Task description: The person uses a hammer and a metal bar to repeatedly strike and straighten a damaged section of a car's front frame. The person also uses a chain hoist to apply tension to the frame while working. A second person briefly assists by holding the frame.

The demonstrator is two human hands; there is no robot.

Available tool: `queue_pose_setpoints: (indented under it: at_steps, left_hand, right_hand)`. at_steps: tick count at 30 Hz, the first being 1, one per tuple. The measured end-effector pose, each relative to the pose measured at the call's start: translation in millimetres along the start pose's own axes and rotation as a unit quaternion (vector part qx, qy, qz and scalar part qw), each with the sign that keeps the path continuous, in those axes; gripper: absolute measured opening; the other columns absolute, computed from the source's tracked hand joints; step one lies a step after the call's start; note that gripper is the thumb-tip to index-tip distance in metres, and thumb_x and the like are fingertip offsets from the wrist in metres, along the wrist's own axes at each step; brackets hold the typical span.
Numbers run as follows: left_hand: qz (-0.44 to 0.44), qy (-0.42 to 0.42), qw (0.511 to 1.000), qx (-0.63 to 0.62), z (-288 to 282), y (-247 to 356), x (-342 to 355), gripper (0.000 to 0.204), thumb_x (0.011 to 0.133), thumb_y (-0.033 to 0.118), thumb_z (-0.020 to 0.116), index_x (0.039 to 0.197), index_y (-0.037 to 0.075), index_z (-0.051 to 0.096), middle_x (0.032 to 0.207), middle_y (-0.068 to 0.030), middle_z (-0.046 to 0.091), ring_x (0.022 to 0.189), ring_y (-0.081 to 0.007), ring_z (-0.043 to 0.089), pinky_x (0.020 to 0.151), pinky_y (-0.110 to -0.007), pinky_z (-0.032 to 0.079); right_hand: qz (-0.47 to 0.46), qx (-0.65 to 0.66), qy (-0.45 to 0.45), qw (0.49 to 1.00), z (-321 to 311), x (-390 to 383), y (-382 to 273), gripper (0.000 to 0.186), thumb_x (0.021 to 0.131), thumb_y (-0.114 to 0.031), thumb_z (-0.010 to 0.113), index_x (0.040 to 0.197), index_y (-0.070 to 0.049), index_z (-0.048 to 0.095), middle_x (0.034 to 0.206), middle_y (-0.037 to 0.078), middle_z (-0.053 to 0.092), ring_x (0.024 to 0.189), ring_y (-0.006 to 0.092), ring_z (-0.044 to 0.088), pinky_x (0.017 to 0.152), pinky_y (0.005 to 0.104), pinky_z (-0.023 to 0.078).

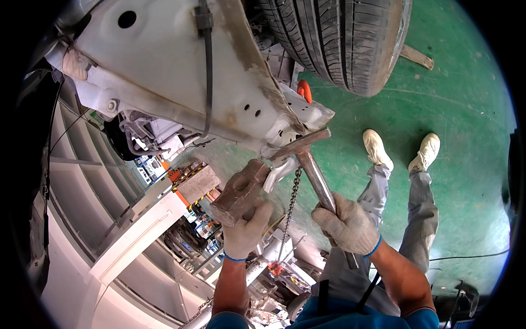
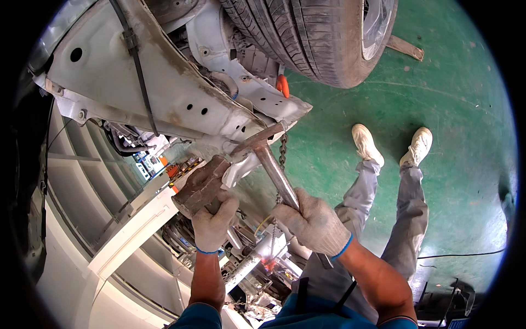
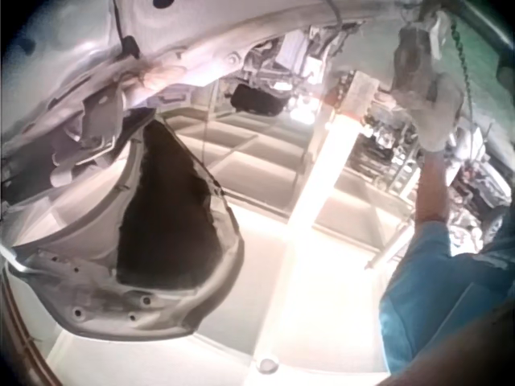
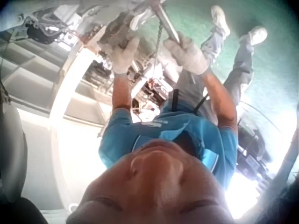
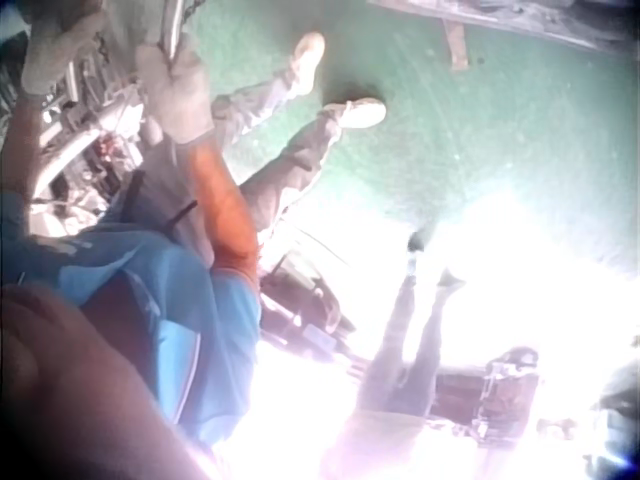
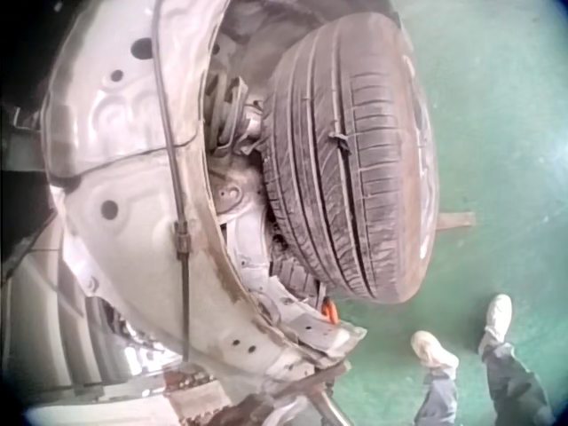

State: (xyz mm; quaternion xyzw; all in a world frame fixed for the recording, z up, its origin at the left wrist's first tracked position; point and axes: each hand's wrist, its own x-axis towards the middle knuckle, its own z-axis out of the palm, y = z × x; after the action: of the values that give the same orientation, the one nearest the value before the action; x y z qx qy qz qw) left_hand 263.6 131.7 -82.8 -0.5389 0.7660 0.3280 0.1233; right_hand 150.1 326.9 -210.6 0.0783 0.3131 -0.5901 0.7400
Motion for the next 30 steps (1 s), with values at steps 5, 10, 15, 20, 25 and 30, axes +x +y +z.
queue_pose_setpoints:
  at_steps: [5, 10, 15, 20, 25, 30]
  left_hand:
    - [0.004, -0.058, 0.998, -0.017, -7, 1, 5, 0.007, 0.089, 0.002, 0.07, 0.089, 0.005, 0.065, 0.077, -0.0003, 0.059, 0.064, -0.0096, 0.056, 0.058, -0.029, 0.045]
    - [0.161, -0.075, 0.952, 0.251, -6, 32, 11, 0.021, 0.087, 0.003, 0.07, 0.108, 0.007, 0.068, 0.104, -0.0112, 0.066, 0.089, -0.0233, 0.067, 0.075, -0.034, 0.053]
    - [0.153, 0.027, 0.976, 0.151, 15, 41, 9, 0.024, 0.089, 0.001, 0.068, 0.113, 0.0, 0.067, 0.114, -0.0151, 0.069, 0.1, -0.0289, 0.069, 0.086, -0.036, 0.054]
    - [0.182, 0.014, 0.975, 0.129, 1, 51, 10, 0.027, 0.089, 0.0, 0.068, 0.116, -0.003, 0.07, 0.122, -0.0188, 0.069, 0.108, -0.0303, 0.069, 0.095, -0.036, 0.052]
    - [0.124, -0.063, 0.975, 0.174, -13, 37, 21, 0.031, 0.088, -0.001, 0.069, 0.119, -0.002, 0.069, 0.123, -0.0158, 0.069, 0.108, -0.0263, 0.069, 0.093, -0.035, 0.053]
    - [0.056, -0.129, 0.977, 0.163, -20, 56, 28, 0.042, 0.087, 0.0, 0.068, 0.129, -0.001, 0.063, 0.125, -0.0131, 0.069, 0.102, -0.0213, 0.068, 0.089, -0.033, 0.054]
  right_hand:
    - [-0.009, -0.023, 0.013, 1.0, 0, 7, 6, 0.028, 0.102, -0.029, 0.067, 0.104, -0.001, 0.063, 0.069, 0.002, 0.059, 0.057, 0.0059, 0.054, 0.049, 0.0281, 0.044]
    - [-0.016, -0.059, 0.029, 0.998, 6, 10, 5, 0.03, 0.1, -0.03, 0.068, 0.103, -0.002, 0.063, 0.067, 0.006, 0.059, 0.056, 0.0094, 0.056, 0.05, 0.0318, 0.046]
    - [-0.069, -0.077, 0.052, 0.993, -7, 5, 18, 0.029, 0.1, -0.03, 0.068, 0.102, -0.001, 0.062, 0.067, 0.007, 0.059, 0.058, 0.0124, 0.057, 0.055, 0.034, 0.048]
    - [-0.083, -0.006, 0.051, 0.995, -13, 2, 23, 0.032, 0.101, -0.034, 0.067, 0.102, -0.003, 0.057, 0.071, 0.0, 0.055, 0.055, 0.0072, 0.051, 0.048, 0.0264, 0.044]
    - [-0.097, -0.039, 0.039, 0.994, -14, 0, 13, 0.032, 0.101, -0.033, 0.067, 0.103, -0.003, 0.057, 0.071, 0.0, 0.056, 0.055, 0.0075, 0.052, 0.049, 0.0271, 0.045]
    - [-0.092, -0.119, 0.043, 0.988, -10, 6, 17, 0.027, 0.1, -0.028, 0.068, 0.101, -0.003, 0.059, 0.071, 0.0, 0.057, 0.061, 0.009, 0.056, 0.055, 0.0297, 0.047]
